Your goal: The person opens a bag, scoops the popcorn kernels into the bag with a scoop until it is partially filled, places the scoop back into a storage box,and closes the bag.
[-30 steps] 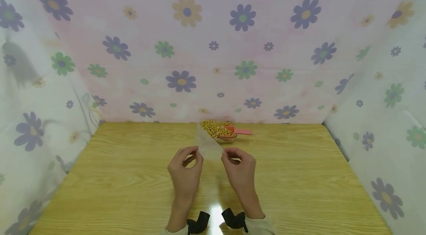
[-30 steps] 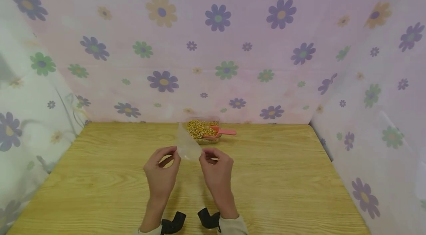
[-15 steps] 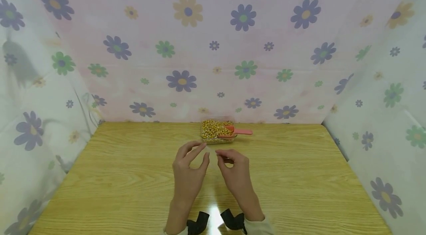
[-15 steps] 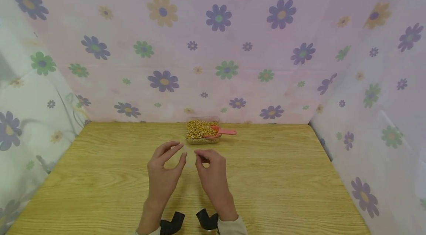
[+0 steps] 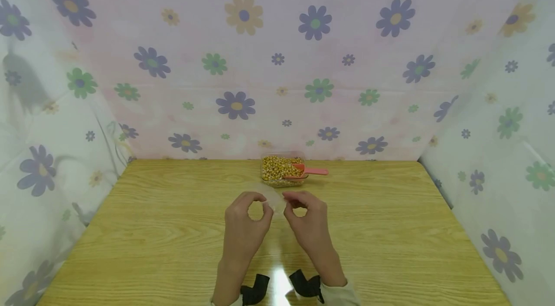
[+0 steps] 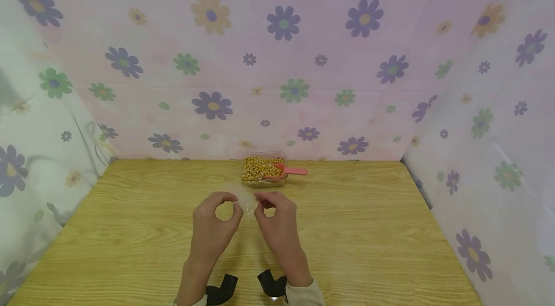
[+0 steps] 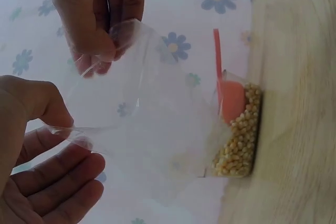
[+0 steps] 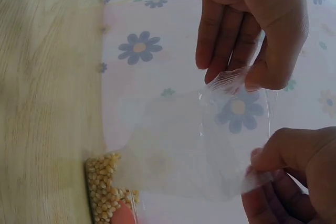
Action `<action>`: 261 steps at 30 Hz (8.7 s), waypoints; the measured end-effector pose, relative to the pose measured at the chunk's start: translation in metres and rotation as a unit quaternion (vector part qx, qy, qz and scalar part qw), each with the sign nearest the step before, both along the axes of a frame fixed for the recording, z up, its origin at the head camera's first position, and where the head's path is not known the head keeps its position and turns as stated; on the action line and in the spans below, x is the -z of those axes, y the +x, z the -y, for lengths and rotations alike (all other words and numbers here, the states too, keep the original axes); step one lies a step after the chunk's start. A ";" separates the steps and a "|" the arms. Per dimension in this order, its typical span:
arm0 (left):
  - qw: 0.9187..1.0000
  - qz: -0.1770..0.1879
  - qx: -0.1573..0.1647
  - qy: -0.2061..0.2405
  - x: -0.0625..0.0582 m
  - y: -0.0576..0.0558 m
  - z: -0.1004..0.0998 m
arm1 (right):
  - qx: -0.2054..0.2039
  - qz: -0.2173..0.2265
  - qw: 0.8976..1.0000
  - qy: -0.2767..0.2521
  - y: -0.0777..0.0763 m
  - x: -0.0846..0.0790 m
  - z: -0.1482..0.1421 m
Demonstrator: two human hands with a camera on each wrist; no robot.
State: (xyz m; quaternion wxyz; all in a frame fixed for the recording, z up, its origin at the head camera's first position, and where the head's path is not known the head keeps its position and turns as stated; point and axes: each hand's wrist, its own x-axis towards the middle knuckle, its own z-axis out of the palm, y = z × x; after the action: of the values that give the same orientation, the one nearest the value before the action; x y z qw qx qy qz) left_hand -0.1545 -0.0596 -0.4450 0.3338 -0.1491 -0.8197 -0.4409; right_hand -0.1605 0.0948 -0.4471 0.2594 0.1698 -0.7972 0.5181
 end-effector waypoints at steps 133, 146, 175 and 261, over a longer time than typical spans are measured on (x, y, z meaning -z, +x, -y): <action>0.981 -0.071 -0.034 0.177 0.021 -0.010 -0.003 | -0.012 0.327 0.719 -0.613 -0.108 0.052 -0.065; 0.982 -0.066 -0.035 0.173 0.020 -0.011 -0.001 | -0.015 0.344 0.755 -0.557 -0.086 0.038 -0.057; 0.984 -0.021 -0.036 0.175 0.020 -0.010 0.001 | -0.038 0.317 0.761 -0.565 -0.030 0.014 -0.045; 0.991 0.077 -0.052 0.101 0.015 -0.003 -0.011 | 0.024 0.222 0.916 -0.333 0.021 -0.029 -0.036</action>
State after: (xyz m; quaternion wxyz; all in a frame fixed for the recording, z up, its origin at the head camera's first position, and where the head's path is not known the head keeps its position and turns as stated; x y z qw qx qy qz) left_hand -0.1577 -0.0486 -0.4603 0.3054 -0.0371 -0.8009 -0.5137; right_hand -0.1398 0.1304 -0.4178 0.1292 -0.0651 -0.6198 0.7713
